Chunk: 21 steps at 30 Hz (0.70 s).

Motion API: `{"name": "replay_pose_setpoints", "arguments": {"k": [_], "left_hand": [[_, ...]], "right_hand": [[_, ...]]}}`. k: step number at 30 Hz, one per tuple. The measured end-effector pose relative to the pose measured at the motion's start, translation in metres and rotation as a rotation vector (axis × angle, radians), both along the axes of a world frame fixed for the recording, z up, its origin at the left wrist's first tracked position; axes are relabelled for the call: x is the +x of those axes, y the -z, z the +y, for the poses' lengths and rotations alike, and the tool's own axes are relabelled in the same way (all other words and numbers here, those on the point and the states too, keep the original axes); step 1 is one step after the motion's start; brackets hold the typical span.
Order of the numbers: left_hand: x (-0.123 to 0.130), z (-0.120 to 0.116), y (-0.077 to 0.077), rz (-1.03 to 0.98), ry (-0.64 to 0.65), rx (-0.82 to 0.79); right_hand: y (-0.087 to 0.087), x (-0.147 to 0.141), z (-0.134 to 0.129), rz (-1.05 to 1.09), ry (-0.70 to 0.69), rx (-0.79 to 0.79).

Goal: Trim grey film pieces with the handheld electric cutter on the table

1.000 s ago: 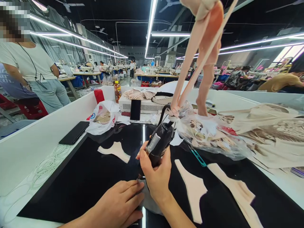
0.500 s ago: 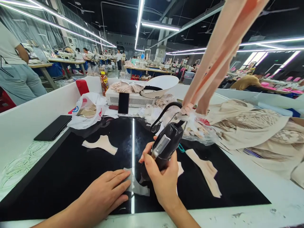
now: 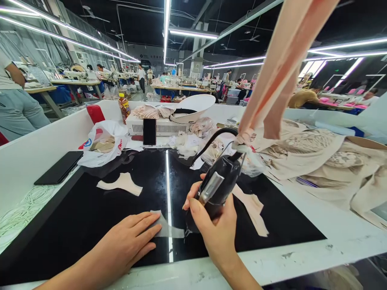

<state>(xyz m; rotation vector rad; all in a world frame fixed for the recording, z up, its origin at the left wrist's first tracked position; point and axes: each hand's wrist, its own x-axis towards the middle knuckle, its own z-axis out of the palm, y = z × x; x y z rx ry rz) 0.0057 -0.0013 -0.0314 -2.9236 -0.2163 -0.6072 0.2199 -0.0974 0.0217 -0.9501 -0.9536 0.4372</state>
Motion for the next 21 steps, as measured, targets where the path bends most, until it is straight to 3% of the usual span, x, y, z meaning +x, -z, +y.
{"name": "replay_pose_setpoints", "arguments": {"k": [10,13,21], "left_hand": [[0.002,0.000,-0.011,0.006,0.054,0.085],[0.008,-0.006,-0.014,-0.001,0.103,0.036],[0.034,-0.022,0.001,-0.018,0.159,-0.080]], "right_hand": [[-0.001,-0.005,0.004,0.037,0.044,0.012],[-0.001,-0.004,0.003,0.026,0.043,0.024],[-0.002,-0.006,0.004,0.060,0.060,0.011]]}}
